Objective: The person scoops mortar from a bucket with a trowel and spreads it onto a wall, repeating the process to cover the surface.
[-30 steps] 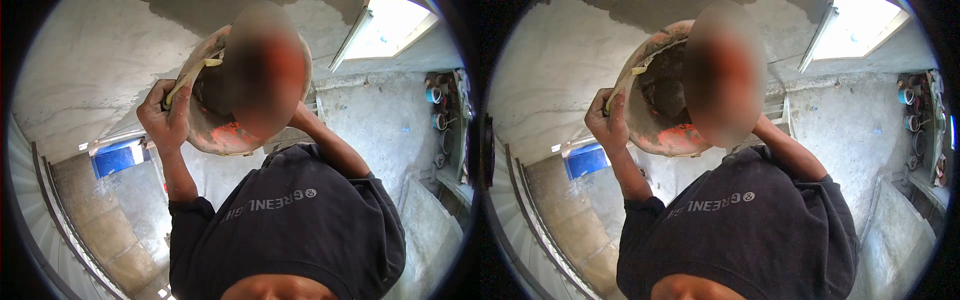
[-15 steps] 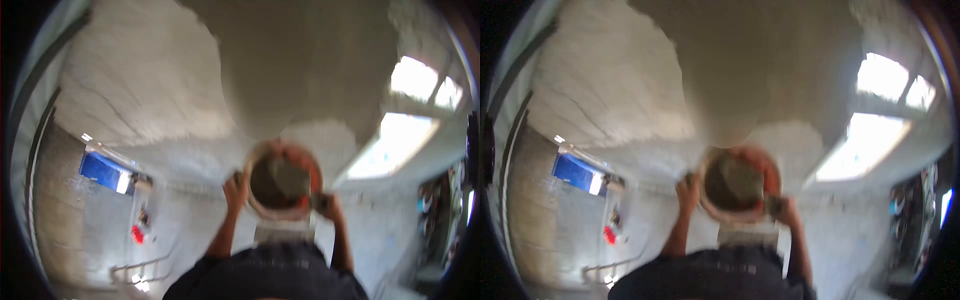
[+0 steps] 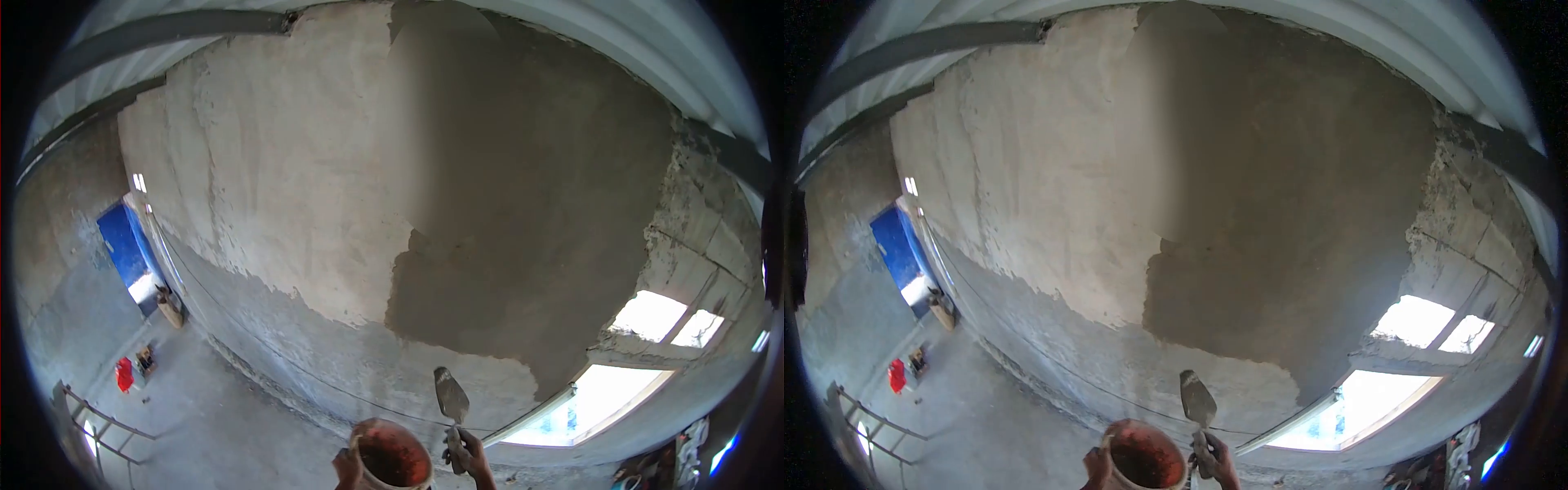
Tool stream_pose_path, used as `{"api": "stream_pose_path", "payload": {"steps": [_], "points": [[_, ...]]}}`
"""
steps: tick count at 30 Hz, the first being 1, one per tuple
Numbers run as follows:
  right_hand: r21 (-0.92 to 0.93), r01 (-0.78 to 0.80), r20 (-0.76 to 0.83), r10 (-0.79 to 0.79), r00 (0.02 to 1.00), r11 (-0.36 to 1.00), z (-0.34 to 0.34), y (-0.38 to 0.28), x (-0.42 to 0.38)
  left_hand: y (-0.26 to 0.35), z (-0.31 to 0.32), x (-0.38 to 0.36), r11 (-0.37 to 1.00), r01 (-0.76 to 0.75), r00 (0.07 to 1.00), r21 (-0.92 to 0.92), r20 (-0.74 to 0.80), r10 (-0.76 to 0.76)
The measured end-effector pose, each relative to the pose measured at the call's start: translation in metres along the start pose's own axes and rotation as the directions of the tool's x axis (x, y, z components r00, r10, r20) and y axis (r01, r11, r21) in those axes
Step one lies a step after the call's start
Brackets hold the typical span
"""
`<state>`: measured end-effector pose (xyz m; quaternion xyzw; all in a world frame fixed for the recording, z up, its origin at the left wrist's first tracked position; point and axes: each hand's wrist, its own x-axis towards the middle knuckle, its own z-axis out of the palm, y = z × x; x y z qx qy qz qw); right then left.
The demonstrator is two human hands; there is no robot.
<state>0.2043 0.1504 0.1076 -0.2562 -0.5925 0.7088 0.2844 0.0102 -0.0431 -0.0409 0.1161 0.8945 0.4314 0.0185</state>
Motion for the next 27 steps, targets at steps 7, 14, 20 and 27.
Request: {"api": "stream_pose_path", "payload": {"steps": [7,14,20,27], "points": [[-0.086,0.220,0.114,-0.210,0.971,0.972,-0.001,-0.061,0.109,-0.147,0.005,-0.029,0.781,-0.038,0.999,0.624,0.042,0.015],[-0.867,0.437,0.086,-0.792,0.605,0.239,-0.035,-0.243,0.297,-0.159,-0.007,-0.062,0.920,0.349,0.923,0.180,0.102,-0.370],[-0.746,0.658,0.357,-0.775,0.521,0.099,0.062,-0.461,0.319,-0.131,-0.024,-0.060,0.862,0.237,0.956,0.448,0.048,-0.288],[-0.778,-0.144,0.524,-0.757,0.389,-0.612,0.099,-0.542,0.327,-0.089,-0.053,-0.054,0.885,0.453,0.868,0.106,0.175,-0.465]]}}
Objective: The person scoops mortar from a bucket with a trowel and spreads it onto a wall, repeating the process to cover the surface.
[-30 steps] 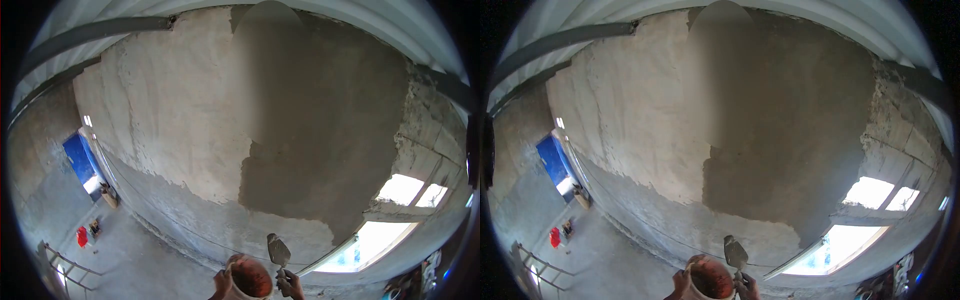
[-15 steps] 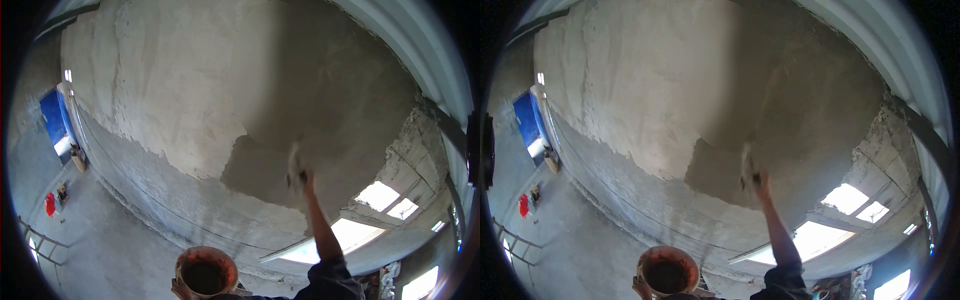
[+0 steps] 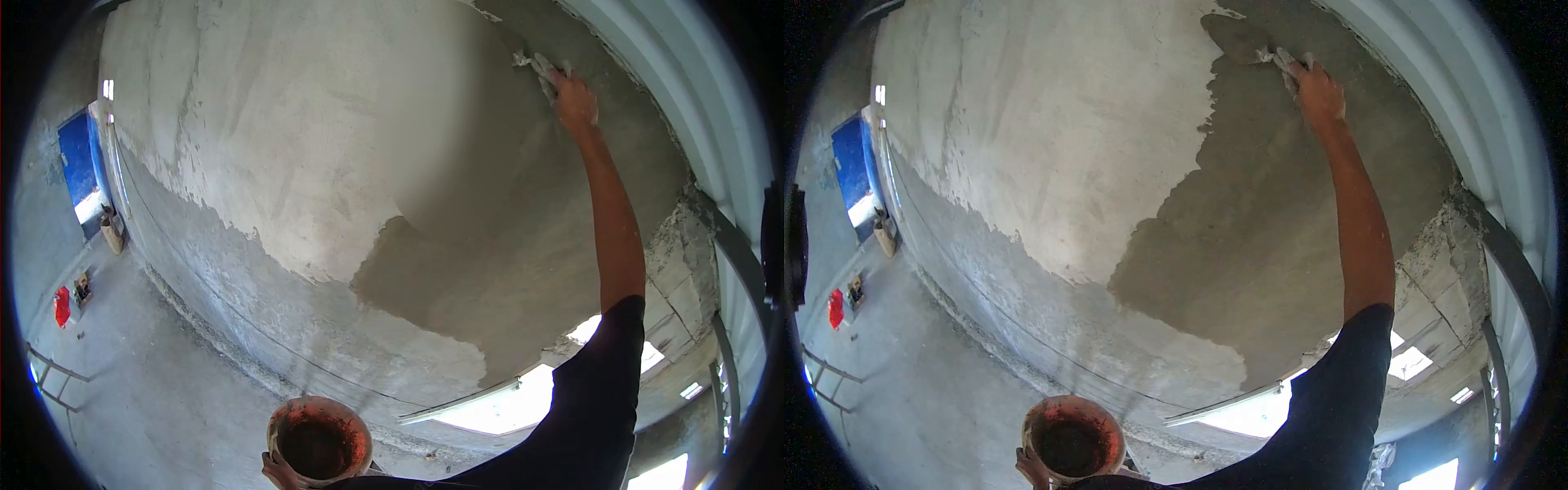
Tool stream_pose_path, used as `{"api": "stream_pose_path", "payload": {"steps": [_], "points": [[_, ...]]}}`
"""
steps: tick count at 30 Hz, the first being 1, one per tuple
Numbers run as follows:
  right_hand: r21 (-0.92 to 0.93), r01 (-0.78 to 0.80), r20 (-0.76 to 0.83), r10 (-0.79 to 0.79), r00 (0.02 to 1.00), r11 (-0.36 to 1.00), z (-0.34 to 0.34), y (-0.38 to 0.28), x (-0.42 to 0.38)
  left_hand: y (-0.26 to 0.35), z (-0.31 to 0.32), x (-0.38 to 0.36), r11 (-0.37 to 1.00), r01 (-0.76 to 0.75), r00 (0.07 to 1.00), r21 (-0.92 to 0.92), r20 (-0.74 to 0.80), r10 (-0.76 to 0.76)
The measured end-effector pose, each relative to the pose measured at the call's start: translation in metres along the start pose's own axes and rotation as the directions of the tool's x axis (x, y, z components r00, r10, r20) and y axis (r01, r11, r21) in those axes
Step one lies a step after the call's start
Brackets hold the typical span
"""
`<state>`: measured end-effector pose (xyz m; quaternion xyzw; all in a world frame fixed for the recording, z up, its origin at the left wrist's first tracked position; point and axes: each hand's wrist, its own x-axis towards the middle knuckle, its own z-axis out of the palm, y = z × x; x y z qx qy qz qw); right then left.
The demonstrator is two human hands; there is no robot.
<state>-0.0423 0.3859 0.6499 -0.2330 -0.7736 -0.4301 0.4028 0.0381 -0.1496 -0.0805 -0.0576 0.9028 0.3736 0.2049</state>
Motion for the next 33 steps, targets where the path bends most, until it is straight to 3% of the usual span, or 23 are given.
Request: {"api": "stream_pose_path", "payload": {"steps": [1,2,4,11,12,13,17,19,20,22,23,24,25,26,27,28,29,31,32,33], "points": [[-0.112,0.030,0.034,-0.026,0.999,0.993,0.003,0.003,0.006,-0.017,0.014,0.005,0.987,-0.118,0.990,0.111,-0.062,0.126],[-0.112,0.031,0.036,-0.027,0.999,0.993,0.008,0.007,0.010,-0.041,0.032,0.015,0.987,-0.118,0.990,0.112,-0.060,0.125],[-0.143,0.095,-0.081,-0.107,0.991,0.985,0.017,0.014,0.015,-0.078,0.063,0.035,0.990,-0.122,0.990,-0.070,-0.073,0.117],[-0.210,0.013,-0.028,-0.019,0.999,0.978,0.016,0.014,0.021,-0.069,0.048,0.029,0.900,-0.085,0.996,-0.427,-0.060,0.065],[-0.237,0.007,-0.035,-0.016,0.999,0.971,0.013,0.013,0.021,-0.052,0.038,0.021,0.984,-0.147,0.983,-0.103,-0.126,0.134],[-0.263,0.000,-0.042,-0.012,0.999,0.965,0.013,0.014,0.019,-0.038,0.029,0.015,0.955,-0.179,0.961,0.236,-0.166,0.221],[-0.242,-0.034,-0.122,0.005,0.992,0.970,0.015,0.022,0.015,-0.024,0.017,0.014,0.997,-0.066,0.991,0.046,-0.117,0.071],[-0.272,-0.076,-0.111,0.048,0.993,0.959,0.009,0.019,0.012,-0.034,0.025,0.020,0.979,-0.093,0.983,-0.181,-0.170,0.062],[-0.272,-0.077,-0.112,0.047,0.993,0.959,0.007,0.018,0.009,-0.040,0.028,0.022,0.979,-0.093,0.983,-0.182,-0.171,0.062],[-0.216,-0.129,-0.214,0.082,0.973,0.968,0.000,0.013,0.002,-0.036,0.026,0.017,0.939,-0.278,0.908,0.204,-0.264,0.326],[-0.218,-0.126,-0.214,0.078,0.974,0.968,-0.003,0.010,-0.001,-0.057,0.044,0.026,0.939,-0.277,0.909,0.201,-0.262,0.325],[-0.119,-0.176,-0.230,0.146,0.962,0.977,-0.010,0.002,-0.003,-0.085,0.070,0.040,0.947,-0.301,0.916,-0.113,-0.312,0.254],[-0.017,-0.226,-0.236,0.216,0.947,0.974,-0.014,-0.003,-0.004,-0.103,0.085,0.047,0.856,-0.310,0.926,-0.413,-0.337,0.172],[-0.019,-0.227,-0.234,0.216,0.948,0.974,-0.008,-0.004,-0.001,-0.097,0.075,0.043,0.857,-0.309,0.926,-0.411,-0.335,0.173],[-0.039,-0.185,-0.189,0.174,0.966,0.982,0.001,-0.003,0.006,-0.057,0.041,0.029,0.969,-0.191,0.971,-0.157,-0.175,0.163],[-0.057,-0.144,-0.142,0.134,0.981,0.988,0.006,-0.002,0.010,-0.035,0.022,0.021,0.986,-0.099,0.994,0.131,-0.025,0.103],[-0.057,-0.147,-0.141,0.138,0.980,0.987,0.004,-0.006,0.012,-0.053,0.035,0.027,0.986,-0.100,0.994,0.135,-0.025,0.105],[-0.022,-0.136,-0.100,0.134,0.986,0.990,-0.006,-0.024,0.018,-0.092,0.064,0.043,0.981,-0.146,0.987,-0.124,-0.083,0.136],[-0.022,-0.138,-0.101,0.135,0.986,0.990,-0.006,-0.028,0.021,-0.087,0.061,0.041,0.981,-0.148,0.987,-0.124,-0.084,0.138],[-0.036,-0.095,-0.092,0.091,0.992,0.995,-0.007,-0.030,0.023,-0.077,0.054,0.034,0.982,-0.179,0.976,0.061,-0.116,0.185]]}}
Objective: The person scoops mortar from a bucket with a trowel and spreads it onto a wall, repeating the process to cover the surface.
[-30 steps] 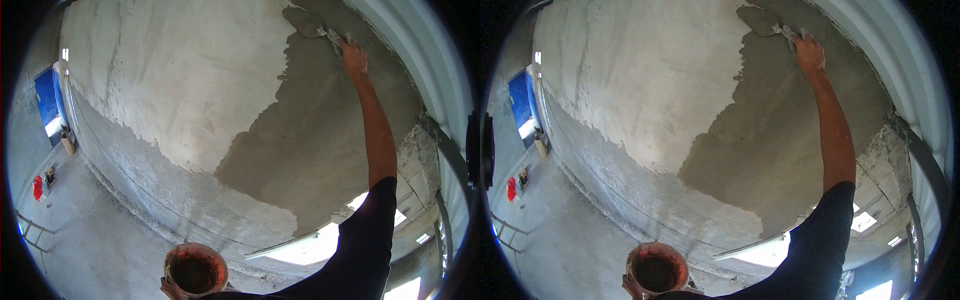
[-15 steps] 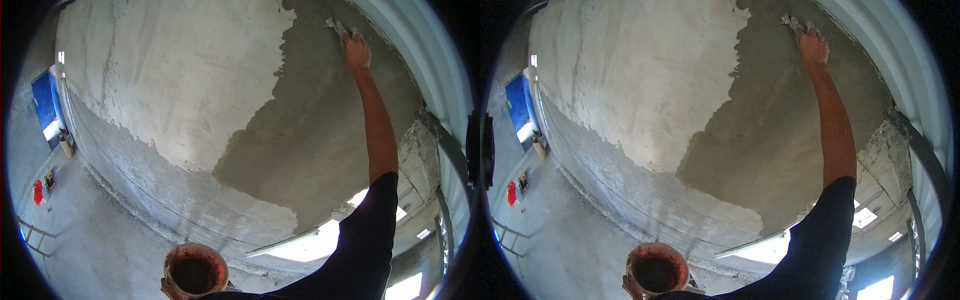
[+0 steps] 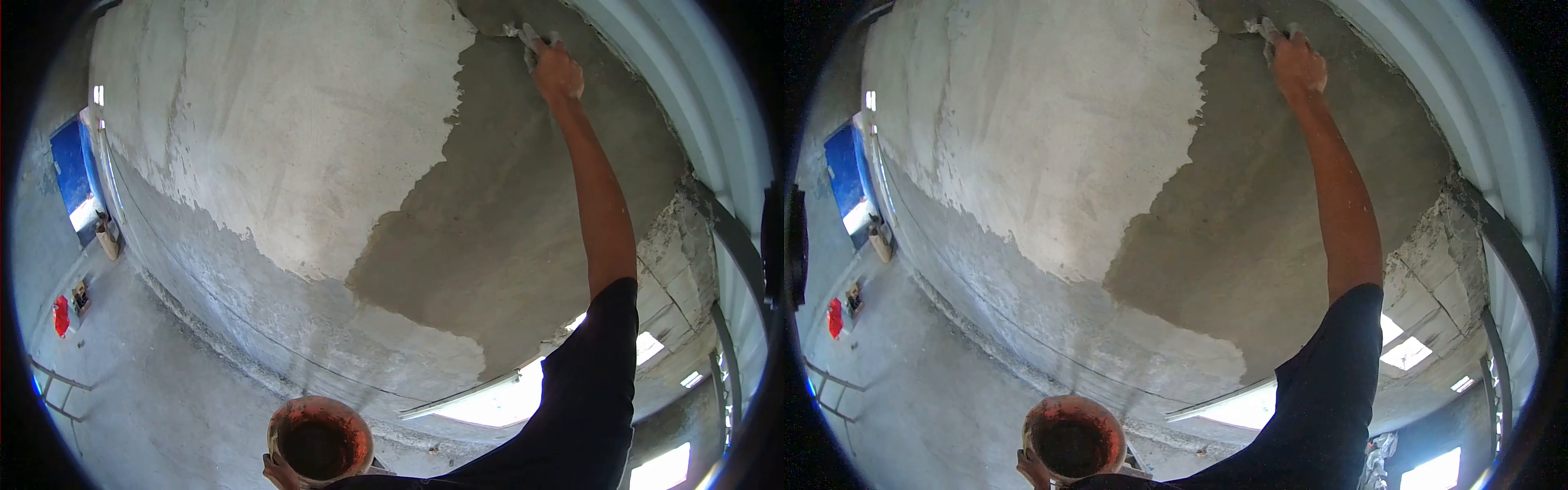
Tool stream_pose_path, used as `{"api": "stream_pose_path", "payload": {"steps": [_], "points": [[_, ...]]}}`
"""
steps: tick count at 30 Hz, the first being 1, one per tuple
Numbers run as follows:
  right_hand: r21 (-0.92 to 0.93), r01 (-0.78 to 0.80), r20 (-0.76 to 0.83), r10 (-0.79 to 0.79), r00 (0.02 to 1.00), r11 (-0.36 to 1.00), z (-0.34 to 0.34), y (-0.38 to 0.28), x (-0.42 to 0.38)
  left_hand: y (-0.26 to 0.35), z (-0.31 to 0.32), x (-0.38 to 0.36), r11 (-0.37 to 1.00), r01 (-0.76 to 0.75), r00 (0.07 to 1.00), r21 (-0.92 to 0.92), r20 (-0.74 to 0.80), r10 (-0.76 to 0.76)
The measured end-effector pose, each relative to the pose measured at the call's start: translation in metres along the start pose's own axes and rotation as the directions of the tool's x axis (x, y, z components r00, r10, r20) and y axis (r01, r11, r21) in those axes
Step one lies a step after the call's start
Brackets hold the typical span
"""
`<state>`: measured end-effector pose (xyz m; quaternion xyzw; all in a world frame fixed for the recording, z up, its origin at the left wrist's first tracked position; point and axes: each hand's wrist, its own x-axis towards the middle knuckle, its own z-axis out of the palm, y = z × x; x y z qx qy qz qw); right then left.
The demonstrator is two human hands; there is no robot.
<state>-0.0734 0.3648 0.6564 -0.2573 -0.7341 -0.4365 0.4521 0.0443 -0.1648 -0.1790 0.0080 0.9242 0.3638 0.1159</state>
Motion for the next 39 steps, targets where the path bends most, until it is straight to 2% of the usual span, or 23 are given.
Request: {"api": "stream_pose_path", "payload": {"steps": [1,2,4,8,10,14,16,17,20,23,24,25,26,28,29,31,32,33,34,35,36,37,39], "points": [[-0.009,0.044,0.010,-0.044,0.999,0.999,-0.001,-0.003,0.000,0.009,-0.008,-0.002,0.982,-0.045,0.998,0.183,-0.026,0.051],[-0.009,0.043,0.010,-0.043,0.999,0.999,-0.003,-0.005,-0.002,0.003,-0.004,0.000,0.982,-0.047,0.998,0.185,-0.026,0.052],[-0.021,0.074,0.132,-0.070,0.989,0.997,-0.010,-0.009,-0.008,-0.003,0.003,0.003,0.994,-0.023,0.998,0.105,-0.053,0.028],[0.061,0.134,0.137,-0.142,0.980,0.989,-0.007,0.008,-0.029,0.029,-0.021,0.000,1.000,-0.005,0.999,0.021,-0.043,0.006],[0.050,0.068,0.227,-0.078,0.971,0.996,-0.012,0.013,-0.039,0.048,-0.035,0.000,0.976,0.191,0.982,-0.103,0.017,-0.190],[0.062,-0.003,0.176,-0.008,0.984,0.998,-0.013,0.009,-0.039,0.021,-0.013,0.003,0.999,0.009,0.999,-0.053,-0.042,-0.012],[0.044,-0.021,0.110,0.016,0.994,0.999,-0.011,0.005,-0.034,0.005,0.006,0.005,0.890,-0.056,0.970,0.452,-0.186,0.155],[0.046,-0.023,0.111,0.018,0.994,0.999,-0.004,0.006,-0.032,-0.003,0.011,0.005,0.889,-0.055,0.970,0.454,-0.186,0.155],[-0.038,0.026,0.055,-0.024,0.998,0.999,0.016,0.006,-0.037,-0.017,0.020,0.007,0.946,-0.159,0.950,0.282,-0.217,0.224],[-0.063,0.037,0.159,-0.026,0.987,0.997,0.023,0.004,-0.063,-0.038,0.032,0.014,0.992,-0.091,0.993,0.086,-0.063,0.097],[-0.031,0.047,0.205,-0.040,0.978,0.998,0.028,0.006,-0.074,-0.041,0.032,0.018,0.969,-0.008,1.000,-0.246,0.025,0.014],[0.003,0.055,0.248,-0.054,0.967,0.998,0.032,0.009,-0.081,-0.044,0.033,0.021,0.834,0.104,0.990,-0.542,0.134,-0.037],[0.002,0.055,0.248,-0.054,0.967,0.998,0.033,0.011,-0.086,-0.020,0.014,0.017,0.834,0.104,0.990,-0.542,0.134,-0.037],[0.113,0.051,0.160,-0.069,0.985,0.992,0.020,0.008,-0.092,0.046,-0.043,0.004,0.991,0.126,0.974,0.041,0.182,-0.131],[0.113,0.048,0.160,-0.066,0.985,0.992,0.015,0.008,-0.086,0.023,-0.020,0.009,0.991,0.124,0.975,0.043,0.181,-0.130],[0.065,-0.100,0.153,0.089,0.984,0.993,0.008,0.010,-0.067,-0.031,0.030,0.016,0.988,-0.139,0.976,0.069,-0.160,0.148],[0.065,-0.104,0.158,0.093,0.983,0.992,0.006,0.011,-0.056,-0.032,0.029,0.017,0.987,-0.139,0.976,0.076,-0.160,0.150],[0.080,-0.130,0.131,0.119,0.984,0.988,0.005,0.011,-0.044,-0.031,0.027,0.016,0.901,-0.078,0.988,-0.427,-0.153,0.014],[0.096,-0.155,0.102,0.145,0.984,0.983,0.005,0.011,-0.037,-0.025,0.024,0.016,0.573,-0.007,0.991,-0.819,-0.081,-0.103],[0.098,-0.157,0.103,0.147,0.984,0.983,0.007,0.009,-0.037,-0.020,0.018,0.014,0.575,-0.008,0.991,-0.818,-0.083,-0.103],[0.113,-0.133,0.086,0.124,0.989,0.985,0.009,0.007,-0.036,0.009,-0.007,0.009,0.860,0.013,0.996,-0.509,-0.065,-0.053],[0.128,-0.109,0.068,0.101,0.993,0.986,0.010,0.005,-0.035,0.024,-0.022,0.007,0.994,0.012,0.999,-0.111,-0.028,-0.016],[0.078,-0.062,0.133,0.052,0.990,0.995,0.017,-0.004,-0.049,0.023,-0.023,0.006,0.985,0.004,1.000,-0.171,-0.018,-0.007]]}}
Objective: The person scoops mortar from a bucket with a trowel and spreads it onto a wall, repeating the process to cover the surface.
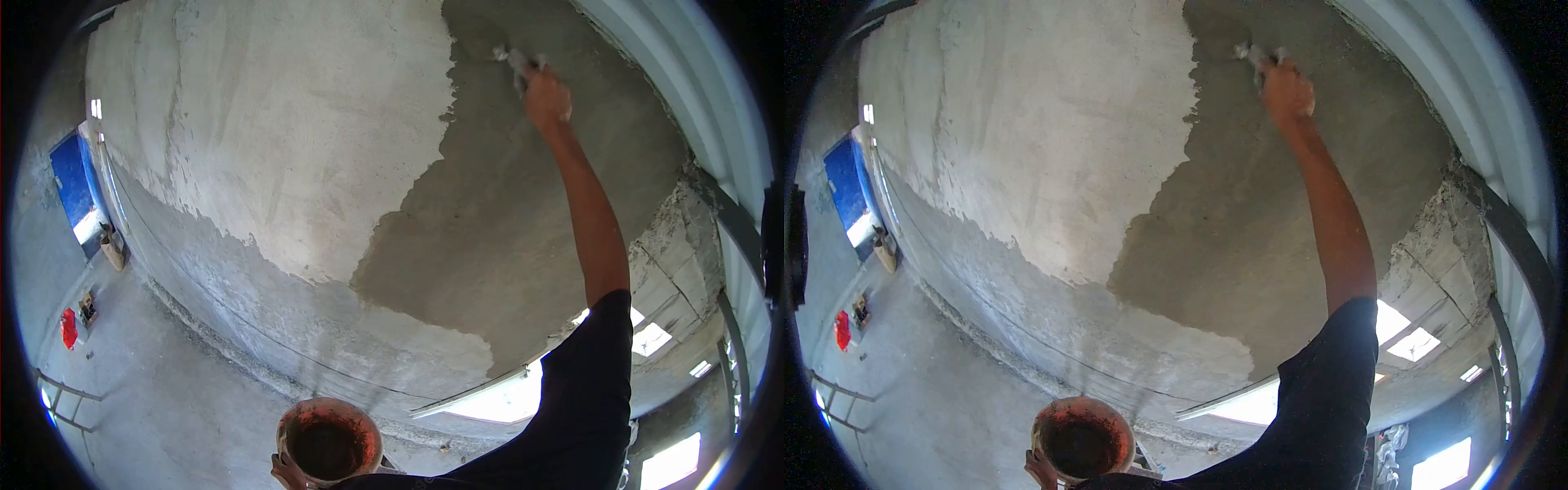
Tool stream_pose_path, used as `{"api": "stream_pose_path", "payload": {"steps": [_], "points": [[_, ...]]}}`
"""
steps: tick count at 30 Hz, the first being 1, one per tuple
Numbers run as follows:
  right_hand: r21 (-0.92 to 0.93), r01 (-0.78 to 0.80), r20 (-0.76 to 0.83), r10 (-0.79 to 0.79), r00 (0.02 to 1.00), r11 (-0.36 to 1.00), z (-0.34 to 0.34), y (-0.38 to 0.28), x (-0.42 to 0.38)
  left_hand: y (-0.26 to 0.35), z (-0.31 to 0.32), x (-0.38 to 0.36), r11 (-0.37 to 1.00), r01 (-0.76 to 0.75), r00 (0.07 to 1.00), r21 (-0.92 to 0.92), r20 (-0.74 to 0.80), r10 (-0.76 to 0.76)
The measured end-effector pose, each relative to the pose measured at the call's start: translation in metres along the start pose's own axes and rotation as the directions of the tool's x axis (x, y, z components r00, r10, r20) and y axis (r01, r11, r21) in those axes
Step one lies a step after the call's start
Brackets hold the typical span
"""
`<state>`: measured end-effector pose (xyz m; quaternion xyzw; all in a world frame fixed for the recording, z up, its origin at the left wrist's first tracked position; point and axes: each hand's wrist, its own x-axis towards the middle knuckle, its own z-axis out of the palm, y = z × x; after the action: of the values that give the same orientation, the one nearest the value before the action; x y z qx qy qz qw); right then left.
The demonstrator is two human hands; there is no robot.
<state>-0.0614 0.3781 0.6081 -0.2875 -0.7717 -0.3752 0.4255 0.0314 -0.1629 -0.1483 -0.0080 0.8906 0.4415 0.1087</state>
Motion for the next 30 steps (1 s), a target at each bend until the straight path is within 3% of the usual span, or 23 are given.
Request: {"api": "stream_pose_path", "payload": {"steps": [2,4,5,6,7,8,9,10,14,17,19,20,23,25,29,30], "points": [[-0.058,0.043,0.068,-0.039,0.997,0.997,-0.001,-0.010,-0.016,-0.002,0.003,0.001,0.998,-0.011,1.000,-0.065,0.013,0.012],[-0.049,0.112,0.280,-0.094,0.955,0.992,-0.006,-0.019,-0.031,-0.009,0.008,0.003,0.964,-0.131,0.987,0.231,-0.062,0.149],[-0.049,0.110,0.279,-0.092,0.956,0.993,0.001,-0.016,-0.035,-0.013,0.009,0.004,0.964,-0.133,0.986,0.232,-0.063,0.152],[0.029,0.098,0.178,-0.102,0.979,0.995,0.007,-0.015,-0.040,-0.011,0.008,0.005,0.999,-0.008,0.999,-0.043,-0.036,0.007],[0.108,0.096,0.076,-0.105,0.992,0.989,0.011,-0.013,-0.041,-0.008,0.007,0.005,0.942,0.130,0.991,-0.310,0.031,-0.126],[0.108,0.095,0.077,-0.104,0.992,0.990,0.015,-0.010,-0.040,-0.006,0.005,0.005,0.942,0.130,0.992,-0.309,0.032,-0.126],[0.109,0.038,0.042,-0.042,0.998,0.993,0.009,-0.011,-0.038,0.014,-0.006,0.002,0.999,0.037,0.999,0.023,0.025,-0.038],[0.113,-0.021,0.008,0.020,1.000,0.993,0.004,-0.011,-0.036,0.025,-0.013,-0.001,0.934,-0.062,0.998,0.351,0.048,0.049],[0.031,-0.086,0.038,0.085,0.996,0.996,0.005,-0.006,-0.030,0.027,-0.016,-0.003,0.924,-0.093,0.996,0.371,0.032,0.087],[-0.074,-0.008,-0.007,0.007,1.000,0.997,0.029,0.011,-0.036,0.041,-0.026,-0.003,0.971,0.003,0.995,0.238,0.092,-0.025],[-0.051,0.032,-0.101,-0.037,0.994,0.998,0.019,0.010,-0.054,0.054,-0.032,-0.012,0.911,-0.164,0.986,0.379,0.069,0.149],[-0.049,0.036,-0.098,-0.041,0.994,0.998,0.013,0.010,-0.066,0.039,-0.024,-0.010,0.911,-0.160,0.987,0.379,0.070,0.144],[-0.109,-0.065,-0.032,0.062,0.998,0.992,-0.009,0.007,-0.091,0.004,0.000,-0.002,0.958,-0.065,0.995,0.280,-0.051,0.082],[0.012,-0.178,-0.033,0.179,0.983,0.984,-0.020,0.006,-0.097,0.009,0.002,0.001,0.996,0.055,0.997,0.065,-0.050,-0.052],[0.024,-0.182,-0.091,0.184,0.979,0.983,-0.013,0.007,-0.074,0.045,-0.014,-0.004,0.985,0.008,1.000,0.173,-0.011,-0.006],[0.026,-0.133,-0.154,0.136,0.979,0.991,-0.004,0.008,-0.063,0.062,-0.016,-0.008,0.990,0.030,0.973,0.135,-0.229,0.002]]}}
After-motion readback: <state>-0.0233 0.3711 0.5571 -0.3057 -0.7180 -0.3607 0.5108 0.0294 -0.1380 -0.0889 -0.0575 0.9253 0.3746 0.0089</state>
